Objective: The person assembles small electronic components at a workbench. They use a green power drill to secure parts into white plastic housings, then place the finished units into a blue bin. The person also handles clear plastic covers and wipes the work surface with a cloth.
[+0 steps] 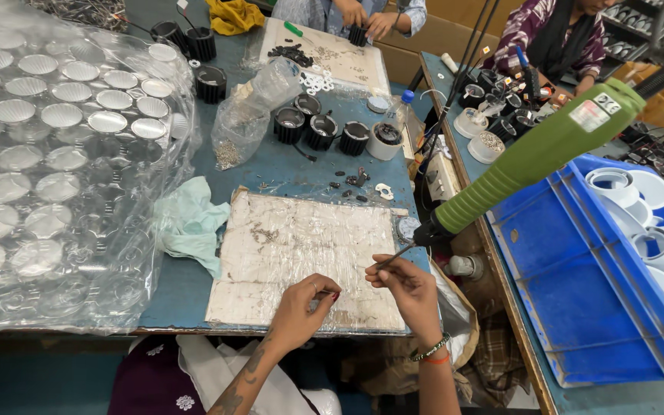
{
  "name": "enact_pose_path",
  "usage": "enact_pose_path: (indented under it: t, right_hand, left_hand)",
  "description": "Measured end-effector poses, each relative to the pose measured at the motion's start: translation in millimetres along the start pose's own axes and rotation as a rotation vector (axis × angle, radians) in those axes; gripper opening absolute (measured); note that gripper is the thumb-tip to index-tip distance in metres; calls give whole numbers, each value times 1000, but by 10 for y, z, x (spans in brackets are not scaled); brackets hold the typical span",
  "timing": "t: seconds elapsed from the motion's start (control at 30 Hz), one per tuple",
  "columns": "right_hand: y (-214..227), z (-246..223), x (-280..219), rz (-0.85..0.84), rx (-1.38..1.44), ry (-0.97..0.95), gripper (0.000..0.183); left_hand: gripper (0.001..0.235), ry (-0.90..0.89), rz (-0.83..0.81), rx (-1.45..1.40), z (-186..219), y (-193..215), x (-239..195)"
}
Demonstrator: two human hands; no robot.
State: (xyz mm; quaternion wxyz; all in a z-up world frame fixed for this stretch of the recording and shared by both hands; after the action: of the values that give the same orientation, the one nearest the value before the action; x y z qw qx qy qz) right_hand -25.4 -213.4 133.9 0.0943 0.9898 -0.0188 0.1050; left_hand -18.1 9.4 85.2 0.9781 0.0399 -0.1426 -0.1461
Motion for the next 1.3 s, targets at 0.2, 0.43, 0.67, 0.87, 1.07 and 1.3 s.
enact_pose_path:
  t: [0.2,0.43,0.67,0.87,1.07,1.3]
  right_hand:
    - [3,-29,22,30,-332,-38,24]
    - [-75,-161,29,15,-574,-56,25]
    - [-8,-48,60,-22,-456,-101,40]
    - [167,237,127,-41,-150,-102,57]
    - [474,243,56,-32,-221,-83,57]
    - [505,-330,-463,0,-692,-111,37]
  left_hand:
    - [10,-1,12,25,18,11,-4]
    - [10,47,-25,15,27,17,10]
    - [11,16,-24,8,16,20,8]
    - [11,-48,-4,24,28,28,13]
    - [11,-25,-5,9,-73,-3,3]
    - [14,-42,-30,22,-89,9,-40]
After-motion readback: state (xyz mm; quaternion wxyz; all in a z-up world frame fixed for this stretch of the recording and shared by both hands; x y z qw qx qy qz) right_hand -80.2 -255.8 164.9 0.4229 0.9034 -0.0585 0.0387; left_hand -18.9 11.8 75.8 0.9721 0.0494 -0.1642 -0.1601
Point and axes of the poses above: each hand's wrist, its own x-axis towards the middle knuckle, its own y-axis out of the back of the hand, z = x × y, the point moved 2 cm from there along x, towards the middle knuckle, and after that the axes turned 2 degrees about -x, right-handed, at the moved point
